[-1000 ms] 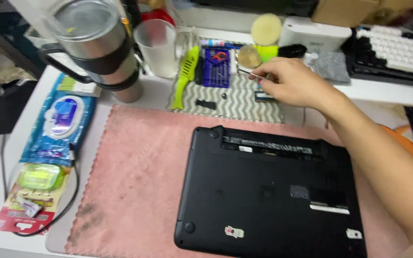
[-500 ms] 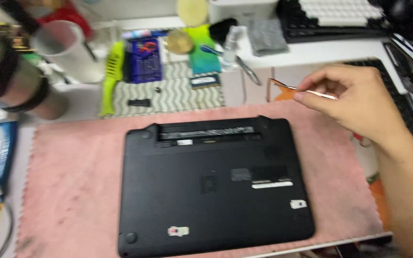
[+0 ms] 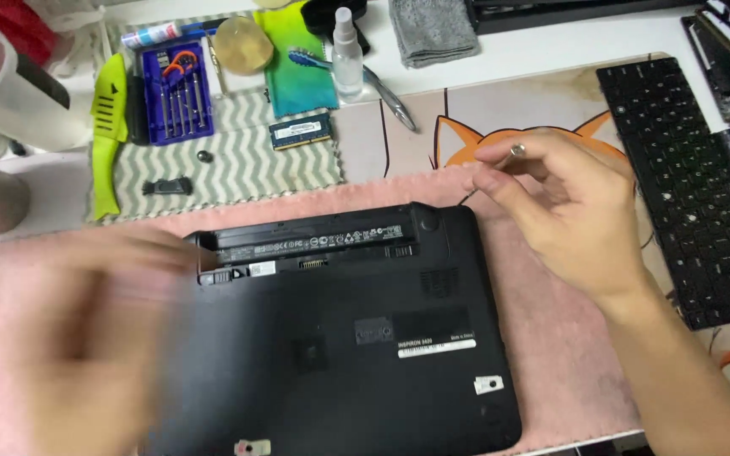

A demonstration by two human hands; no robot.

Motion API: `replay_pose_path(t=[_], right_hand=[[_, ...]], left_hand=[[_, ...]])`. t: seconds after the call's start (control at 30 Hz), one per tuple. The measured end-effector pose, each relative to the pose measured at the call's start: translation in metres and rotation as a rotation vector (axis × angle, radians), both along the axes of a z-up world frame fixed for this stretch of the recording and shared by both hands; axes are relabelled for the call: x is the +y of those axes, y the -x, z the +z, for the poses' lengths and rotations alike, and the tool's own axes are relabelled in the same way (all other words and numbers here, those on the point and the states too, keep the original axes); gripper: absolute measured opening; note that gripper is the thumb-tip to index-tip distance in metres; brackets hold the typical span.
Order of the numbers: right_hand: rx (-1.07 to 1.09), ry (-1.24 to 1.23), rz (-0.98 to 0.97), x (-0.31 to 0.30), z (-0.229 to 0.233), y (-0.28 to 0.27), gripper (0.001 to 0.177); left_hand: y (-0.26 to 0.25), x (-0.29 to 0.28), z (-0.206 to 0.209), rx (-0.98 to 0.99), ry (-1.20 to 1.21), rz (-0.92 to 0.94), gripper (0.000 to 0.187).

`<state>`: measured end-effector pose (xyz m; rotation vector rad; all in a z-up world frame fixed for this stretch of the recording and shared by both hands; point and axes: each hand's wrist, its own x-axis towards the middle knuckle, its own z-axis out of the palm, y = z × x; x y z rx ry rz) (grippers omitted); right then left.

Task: Disassembling a laptop by removing RAM modules and unscrewing the bottom panel for repair.

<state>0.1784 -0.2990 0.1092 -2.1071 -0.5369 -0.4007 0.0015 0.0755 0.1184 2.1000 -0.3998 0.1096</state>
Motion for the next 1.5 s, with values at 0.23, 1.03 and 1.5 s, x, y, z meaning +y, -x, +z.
replay_pose_path(t=[0.23,1.03,1.5], right_hand=[[-0.019,0.105,0.076,-0.014,0.001,0.001,0.023],[0.041,0.179,0.024,-0.017,-0.003,0.001,0.031],[-0.126,0.034,0.021,-0.011,0.0,0.003,0.03]], left_hand=[[-0.132,-0.085,0.005,-0.052,-0.052,-0.469,0.015],[-0.21,-0.111,-0.042,0.091,-0.052,-0.45,0.063],[-0.211,-0.11,-0.044,0.074,-0.043,-0.46,0.061]])
